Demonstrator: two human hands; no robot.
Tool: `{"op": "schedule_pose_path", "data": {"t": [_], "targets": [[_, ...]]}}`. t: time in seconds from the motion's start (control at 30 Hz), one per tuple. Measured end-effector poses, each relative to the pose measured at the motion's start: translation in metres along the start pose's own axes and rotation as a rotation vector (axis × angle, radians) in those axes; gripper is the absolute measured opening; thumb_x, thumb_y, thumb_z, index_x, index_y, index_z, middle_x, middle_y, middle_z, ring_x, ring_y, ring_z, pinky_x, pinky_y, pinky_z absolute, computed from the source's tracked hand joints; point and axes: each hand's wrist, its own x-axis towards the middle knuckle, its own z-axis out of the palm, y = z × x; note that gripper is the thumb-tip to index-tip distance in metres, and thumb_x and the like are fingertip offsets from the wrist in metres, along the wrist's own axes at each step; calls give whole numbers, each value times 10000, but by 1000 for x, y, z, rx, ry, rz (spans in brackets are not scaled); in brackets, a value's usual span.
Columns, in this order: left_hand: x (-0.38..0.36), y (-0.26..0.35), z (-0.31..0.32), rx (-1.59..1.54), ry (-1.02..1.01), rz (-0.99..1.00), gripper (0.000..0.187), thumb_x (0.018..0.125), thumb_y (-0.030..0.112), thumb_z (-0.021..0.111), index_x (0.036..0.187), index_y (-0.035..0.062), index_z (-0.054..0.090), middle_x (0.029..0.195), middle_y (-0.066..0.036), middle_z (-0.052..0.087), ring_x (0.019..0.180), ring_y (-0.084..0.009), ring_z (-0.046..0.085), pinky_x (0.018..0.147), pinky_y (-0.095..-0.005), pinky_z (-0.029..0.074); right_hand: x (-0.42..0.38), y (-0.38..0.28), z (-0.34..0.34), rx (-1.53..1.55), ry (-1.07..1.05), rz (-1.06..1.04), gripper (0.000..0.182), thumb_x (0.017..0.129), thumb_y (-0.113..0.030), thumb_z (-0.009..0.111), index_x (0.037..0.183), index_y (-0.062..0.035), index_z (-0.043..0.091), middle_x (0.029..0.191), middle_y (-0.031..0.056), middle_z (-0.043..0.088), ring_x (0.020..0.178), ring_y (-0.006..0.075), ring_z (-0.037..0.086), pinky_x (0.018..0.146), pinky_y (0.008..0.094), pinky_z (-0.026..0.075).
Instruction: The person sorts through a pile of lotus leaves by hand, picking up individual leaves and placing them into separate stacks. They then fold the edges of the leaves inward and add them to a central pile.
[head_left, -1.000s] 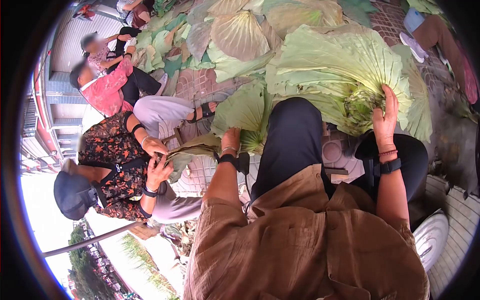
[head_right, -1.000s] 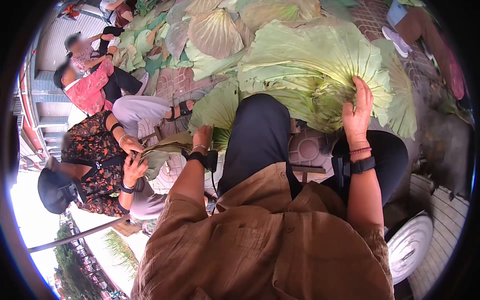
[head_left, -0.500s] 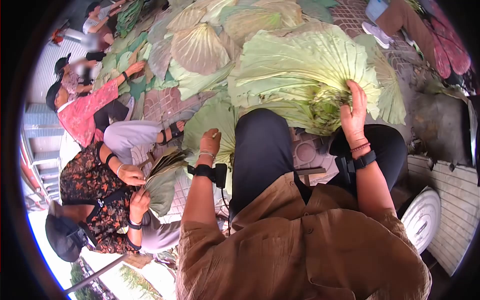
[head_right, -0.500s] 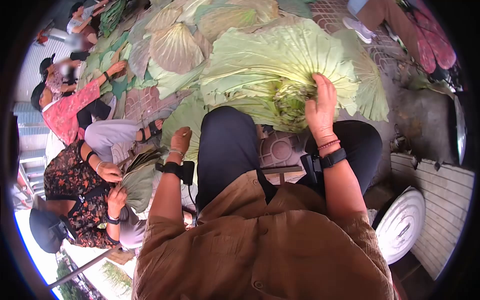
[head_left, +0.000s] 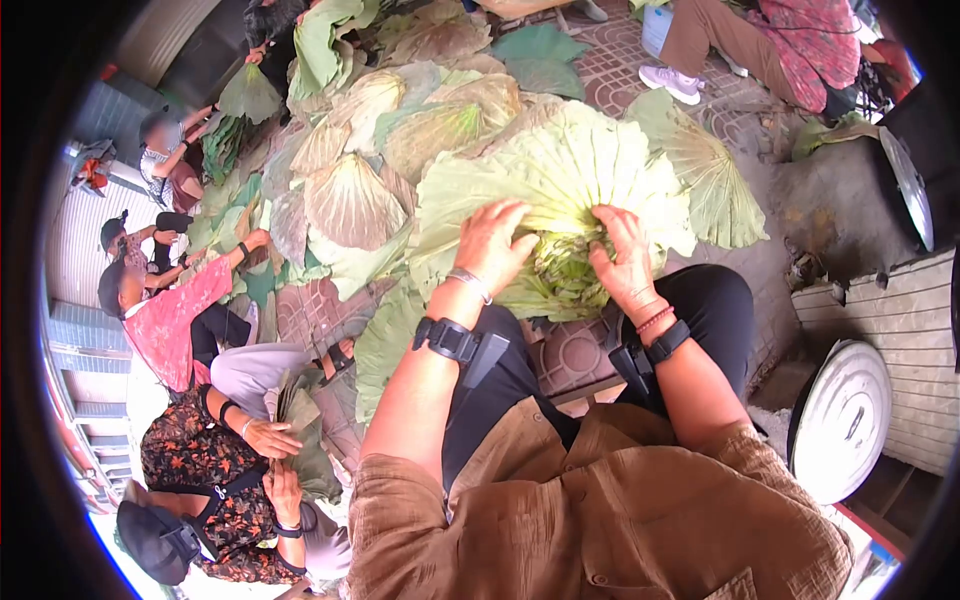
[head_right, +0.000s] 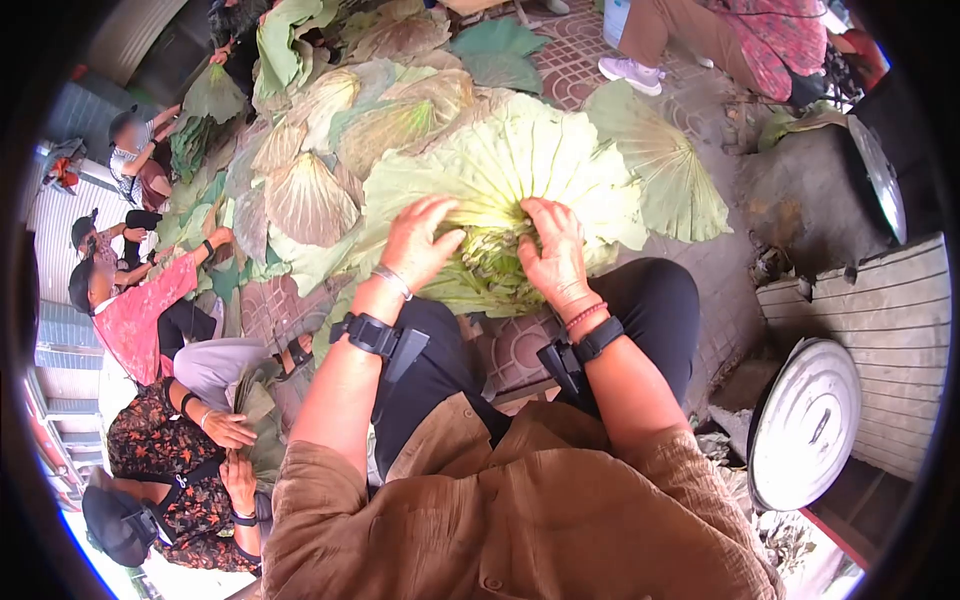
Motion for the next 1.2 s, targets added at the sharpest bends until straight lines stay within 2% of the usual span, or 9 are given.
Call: {"op": "schedule_pose_path", "data": {"t": [0.17,0.3,0.47,0.6,0.7,0.73,0.9,1.03,1.2], "targets": [[-10,3,9,-98,113,-58,397,758,188,669,1133,88,585,1185,-116,565,1130,-303,493,974,-399,361,5,8,-3,28,15,-75,365,728,-21,606,1091,-59,598,1096,110,588,1032,313,511,908,398,398],[-16,24,0,0,338,68,265,757,142,661,1002,64,597,1045,-100,569,997,-311,511,902,-407,386,8,4,-4,14,12,-74,274,792,-32,600,1064,-49,621,1061,107,614,997,303,535,880,379,421],[-17,31,7,-154,327,106,184,768,111,647,938,56,604,966,-101,570,923,-307,531,815,-393,437,11,1,-1,-42,68,-75,243,821,-12,579,1060,-36,617,1036,119,625,974,306,546,863,368,439],[-17,32,13,-351,356,12,121,808,140,637,872,38,618,878,-102,588,799,-298,560,722,-355,467,18,-10,-3,-24,160,-111,234,819,0,569,1047,-23,616,1016,137,635,971,323,557,859,390,437],[-15,26,19,-522,277,-257,255,876,245,613,769,14,625,646,-75,587,602,-191,586,559,-280,460,20,-25,-3,-35,197,-135,229,818,15,563,1038,-23,618,1005,138,639,968,332,558,860,391,439],[-14,33,13,-783,166,-491,372,900,354,578,749,18,636,661,-59,621,622,-131,606,527,-256,466,22,-29,-2,-39,224,-137,227,818,23,560,1033,-23,619,1000,138,641,966,337,558,860,392,441],[-13,27,0,-1473,-236,-741,642,858,615,481,937,-6,624,879,-118,661,713,-177,649,580,-247,511,25,-38,-2,-58,241,-179,238,811,51,567,1034,-12,618,1013,135,637,979,324,555,866,392,441],[-13,23,4,-1752,-400,-875,745,821,656,494,1114,-26,554,1040,-140,632,848,-187,638,678,-264,524,24,-38,1,-77,207,-206,224,817,44,559,1027,-5,620,1040,138,627,1001,330,544,877,403,434],[-16,35,25,-2280,-118,-994,447,832,375,665,1039,-9,565,1020,-128,618,921,-238,603,819,-324,508,23,-46,4,-91,201,-217,230,818,28,561,1039,-4,618,1038,136,629,1007,325,546,895,402,418]]}}
